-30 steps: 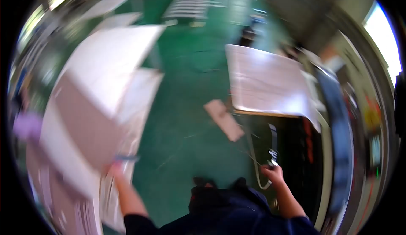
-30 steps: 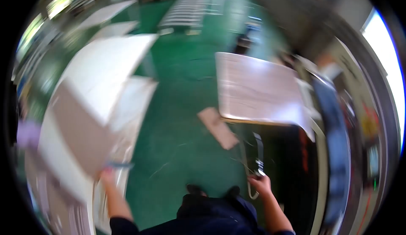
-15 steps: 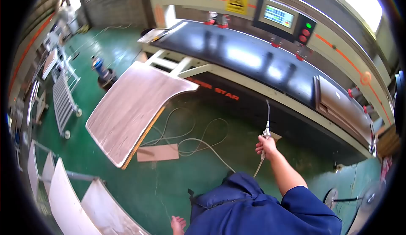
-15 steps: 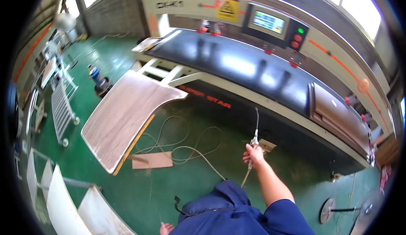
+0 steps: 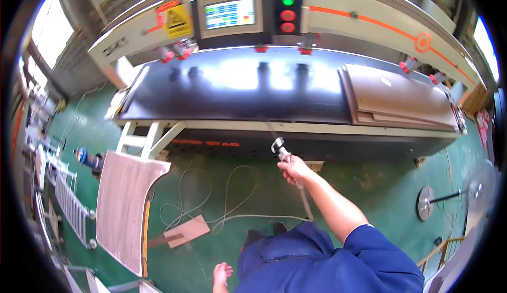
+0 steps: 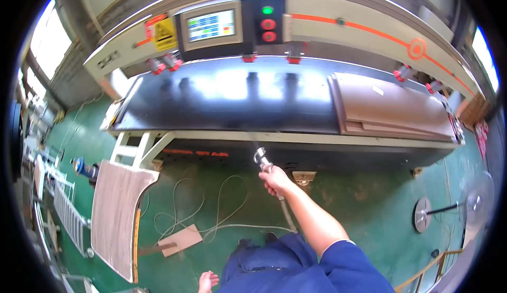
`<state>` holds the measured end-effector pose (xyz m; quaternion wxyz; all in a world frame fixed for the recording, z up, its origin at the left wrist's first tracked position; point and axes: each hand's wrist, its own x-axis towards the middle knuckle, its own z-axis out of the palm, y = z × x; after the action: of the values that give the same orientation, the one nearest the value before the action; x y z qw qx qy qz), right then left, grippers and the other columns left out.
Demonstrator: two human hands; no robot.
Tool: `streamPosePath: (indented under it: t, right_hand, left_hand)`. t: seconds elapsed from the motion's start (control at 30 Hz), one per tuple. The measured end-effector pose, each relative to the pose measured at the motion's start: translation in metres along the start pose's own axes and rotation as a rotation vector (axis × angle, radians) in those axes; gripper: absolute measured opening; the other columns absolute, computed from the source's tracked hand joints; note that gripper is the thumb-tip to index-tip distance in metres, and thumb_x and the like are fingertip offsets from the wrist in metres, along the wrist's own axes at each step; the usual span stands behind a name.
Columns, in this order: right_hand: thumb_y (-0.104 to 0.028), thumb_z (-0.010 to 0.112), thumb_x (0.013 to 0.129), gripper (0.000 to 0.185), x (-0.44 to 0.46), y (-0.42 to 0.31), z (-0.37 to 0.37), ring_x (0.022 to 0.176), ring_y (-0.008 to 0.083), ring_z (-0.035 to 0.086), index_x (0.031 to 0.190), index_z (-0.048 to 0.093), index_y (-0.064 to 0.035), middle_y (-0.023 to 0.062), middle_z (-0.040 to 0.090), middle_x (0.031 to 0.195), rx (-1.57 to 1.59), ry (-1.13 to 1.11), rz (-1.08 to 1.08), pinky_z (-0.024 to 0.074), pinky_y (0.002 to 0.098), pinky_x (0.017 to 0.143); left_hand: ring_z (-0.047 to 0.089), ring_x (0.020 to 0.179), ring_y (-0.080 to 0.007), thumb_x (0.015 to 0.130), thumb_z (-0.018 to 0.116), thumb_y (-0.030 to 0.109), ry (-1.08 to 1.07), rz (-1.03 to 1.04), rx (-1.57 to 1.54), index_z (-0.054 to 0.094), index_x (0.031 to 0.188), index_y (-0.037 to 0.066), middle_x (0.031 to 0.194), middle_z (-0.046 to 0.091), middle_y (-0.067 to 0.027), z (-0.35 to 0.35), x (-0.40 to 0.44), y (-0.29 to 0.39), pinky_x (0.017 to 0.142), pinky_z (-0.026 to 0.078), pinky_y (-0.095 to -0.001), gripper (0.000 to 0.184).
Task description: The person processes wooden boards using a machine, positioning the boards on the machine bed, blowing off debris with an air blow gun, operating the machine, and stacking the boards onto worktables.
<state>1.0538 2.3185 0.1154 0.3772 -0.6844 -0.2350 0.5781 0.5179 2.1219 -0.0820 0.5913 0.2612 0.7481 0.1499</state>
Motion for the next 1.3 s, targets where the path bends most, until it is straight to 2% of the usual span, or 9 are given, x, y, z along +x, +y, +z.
streamPosePath:
  t: [0.1,0.2,0.23,0.27,0.37,0.57,0.7,1.0,1.3]
  right_hand:
    - [-0.022,0.058,0.091,0.022,0.007,0.023,-0.044,0.043,0.0109,0.052,0.100,0.048,-0.0051,0.0042,0.056,0.065,0.230,0.503,-0.115,0.0412,0.0248,0.038]
    - [-0.023,0.060,0.091,0.023,-0.015,0.048,-0.099,0.043,0.0096,0.050,0.100,0.050,-0.0045,0.0042,0.058,0.068,0.259,0.317,-0.149,0.0400,0.0245,0.037]
    - [-0.023,0.063,0.089,0.024,-0.030,0.052,-0.111,0.042,0.0084,0.048,0.101,0.053,-0.0035,0.0042,0.059,0.069,0.227,0.309,-0.129,0.0386,0.0238,0.037]
    - [-0.022,0.063,0.089,0.023,-0.040,0.059,-0.123,0.041,0.0086,0.048,0.101,0.053,-0.0039,0.0046,0.060,0.068,0.226,0.371,-0.111,0.0381,0.0235,0.037]
    - [-0.019,0.064,0.089,0.021,-0.065,0.086,-0.155,0.041,0.0085,0.048,0.100,0.054,-0.0041,0.0060,0.061,0.067,0.324,0.546,-0.089,0.0376,0.0221,0.037]
    - [-0.024,0.068,0.088,0.021,-0.094,0.127,-0.210,0.043,0.0072,0.052,0.088,0.056,-0.0060,0.0056,0.064,0.065,0.604,0.882,-0.100,0.0403,0.0208,0.039]
    - [-0.026,0.068,0.088,0.022,-0.104,0.132,-0.240,0.045,0.0074,0.053,0.083,0.058,-0.0074,0.0044,0.065,0.065,0.685,1.021,-0.130,0.0424,0.0202,0.042]
    - [-0.022,0.070,0.086,0.018,-0.111,0.146,-0.350,0.053,0.0078,0.057,0.084,0.059,-0.0077,0.0031,0.065,0.069,0.897,1.100,-0.210,0.0446,0.0219,0.048]
    - [-0.023,0.075,0.081,0.023,-0.140,0.184,-0.542,0.046,0.0090,0.054,0.075,0.060,-0.0075,0.0039,0.062,0.062,0.907,1.291,-0.162,0.0418,0.0222,0.043]
  left_hand:
    - [0.065,0.070,-0.0220,0.095,0.051,0.027,-0.098,-0.023,0.066,0.054,0.104,0.005,0.087,0.067,-0.0122,0.019,0.018,0.014,0.058,0.051,-0.0347,0.023]
    - [0.058,0.098,-0.0252,0.097,0.043,0.042,-0.288,-0.031,0.440,0.057,0.117,0.002,0.109,0.061,-0.0146,0.037,-0.016,0.106,0.090,0.046,-0.0406,0.046]
    - [0.057,0.096,-0.0254,0.097,0.044,0.036,-0.178,-0.137,0.292,0.059,0.112,-0.004,0.108,0.061,-0.0174,0.057,-0.032,0.142,0.087,0.047,-0.0388,0.045]
    - [0.065,0.070,-0.0214,0.094,0.052,0.026,-0.168,-0.106,0.227,0.055,0.102,0.006,0.087,0.067,-0.0124,0.029,0.069,0.082,0.058,0.052,-0.0357,0.022]
    - [0.064,0.078,-0.0217,0.094,0.050,0.033,-0.194,0.001,0.362,0.056,0.105,0.008,0.095,0.065,-0.0108,0.060,0.119,0.164,0.064,0.053,-0.0366,0.029]
    - [0.064,0.079,-0.0212,0.094,0.050,0.037,-0.646,0.305,0.317,0.055,0.112,0.008,0.100,0.065,-0.0102,0.284,0.053,0.426,0.066,0.053,-0.0342,0.035]
    - [0.063,0.083,-0.0218,0.097,0.049,0.038,-1.000,0.423,0.395,0.052,0.118,0.006,0.105,0.063,-0.0120,0.450,-0.017,0.514,0.071,0.053,-0.0342,0.038]
    - [0.063,0.086,-0.0226,0.094,0.052,0.049,-0.977,0.484,0.445,0.048,0.122,0.003,0.112,0.058,-0.0137,0.736,-0.108,0.539,0.074,0.052,-0.0361,0.055]
    - [0.053,0.086,-0.0151,0.096,0.058,0.025,-0.597,0.716,0.264,0.056,0.099,0.000,0.093,0.060,-0.0069,0.774,-0.097,0.497,0.079,0.044,-0.0326,0.025]
